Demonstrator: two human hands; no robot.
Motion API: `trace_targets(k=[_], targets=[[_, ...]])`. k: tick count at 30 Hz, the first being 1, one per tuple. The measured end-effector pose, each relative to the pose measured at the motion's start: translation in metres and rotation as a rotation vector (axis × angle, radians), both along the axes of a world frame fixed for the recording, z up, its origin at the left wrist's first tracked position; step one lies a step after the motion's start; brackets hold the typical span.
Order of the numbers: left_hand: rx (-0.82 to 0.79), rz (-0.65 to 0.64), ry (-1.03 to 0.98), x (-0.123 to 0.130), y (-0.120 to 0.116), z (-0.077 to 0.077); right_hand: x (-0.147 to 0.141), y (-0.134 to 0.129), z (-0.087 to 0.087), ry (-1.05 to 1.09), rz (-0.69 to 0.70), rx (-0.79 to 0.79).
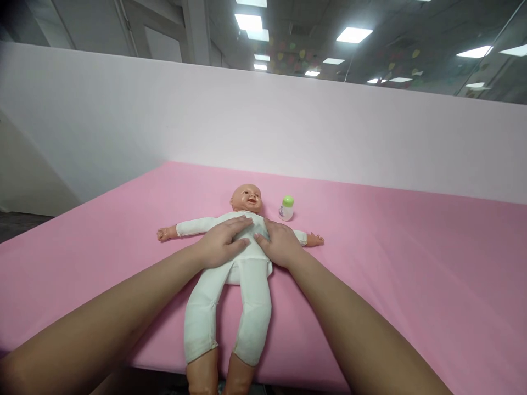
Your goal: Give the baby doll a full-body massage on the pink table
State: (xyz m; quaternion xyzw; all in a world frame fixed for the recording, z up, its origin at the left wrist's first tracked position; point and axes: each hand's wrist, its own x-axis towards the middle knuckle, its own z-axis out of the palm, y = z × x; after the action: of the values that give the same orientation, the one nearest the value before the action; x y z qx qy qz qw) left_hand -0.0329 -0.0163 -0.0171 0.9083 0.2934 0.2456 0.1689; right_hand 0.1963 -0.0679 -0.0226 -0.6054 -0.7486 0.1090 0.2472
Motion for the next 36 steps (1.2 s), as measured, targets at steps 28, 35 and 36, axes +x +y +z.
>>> trace_targets(k=[28, 35, 36], targets=[[-0.059, 0.355, -0.017, -0.012, 0.030, -0.015, -0.063, -0.059, 0.014, 0.448, 0.770, 0.161], [-0.061, 0.362, 0.000, -0.009, 0.023, -0.012, -0.028, -0.014, -0.001, 0.207, 0.438, 0.186], [-0.055, 0.366, -0.003, -0.008, 0.022, -0.012, -0.023, -0.007, -0.004, 0.148, 0.379, 0.167]])
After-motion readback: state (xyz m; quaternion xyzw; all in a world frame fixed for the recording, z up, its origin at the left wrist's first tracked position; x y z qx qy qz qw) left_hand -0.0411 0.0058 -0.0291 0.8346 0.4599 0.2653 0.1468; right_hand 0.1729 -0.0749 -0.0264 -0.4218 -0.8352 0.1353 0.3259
